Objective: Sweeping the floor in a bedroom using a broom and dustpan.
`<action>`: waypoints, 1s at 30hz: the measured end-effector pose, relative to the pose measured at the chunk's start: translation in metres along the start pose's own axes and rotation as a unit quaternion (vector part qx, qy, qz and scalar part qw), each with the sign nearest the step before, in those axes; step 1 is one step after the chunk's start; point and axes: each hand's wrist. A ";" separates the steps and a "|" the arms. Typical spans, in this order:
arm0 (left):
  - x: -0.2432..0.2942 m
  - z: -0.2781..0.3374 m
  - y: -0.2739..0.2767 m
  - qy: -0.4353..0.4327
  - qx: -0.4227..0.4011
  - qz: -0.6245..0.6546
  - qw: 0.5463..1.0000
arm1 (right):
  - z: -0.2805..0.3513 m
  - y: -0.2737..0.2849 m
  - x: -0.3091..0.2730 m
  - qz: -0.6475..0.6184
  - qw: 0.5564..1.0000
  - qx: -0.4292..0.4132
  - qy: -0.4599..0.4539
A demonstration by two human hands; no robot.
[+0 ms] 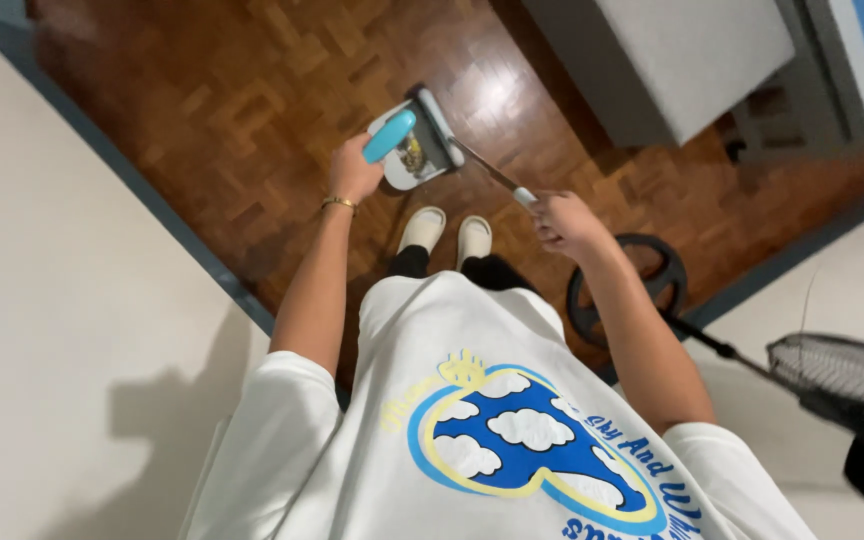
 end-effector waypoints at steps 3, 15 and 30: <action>0.014 0.027 0.020 0.040 0.015 0.012 0.999 | -0.008 0.031 0.003 -0.024 0.999 -0.003 0.022; 0.017 0.123 0.032 0.108 0.139 0.019 0.984 | 0.018 0.093 -0.030 0.080 0.992 -0.012 0.099; -0.030 0.246 0.050 0.225 0.193 0.040 0.954 | -0.066 0.026 0.037 0.211 0.958 0.023 0.193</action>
Point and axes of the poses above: each hand's wrist, its own z-axis away from the middle knuckle, its own y-axis out of the back of the hand, x = y × z, and after that the axes turned 13 degrees about x, right-handed
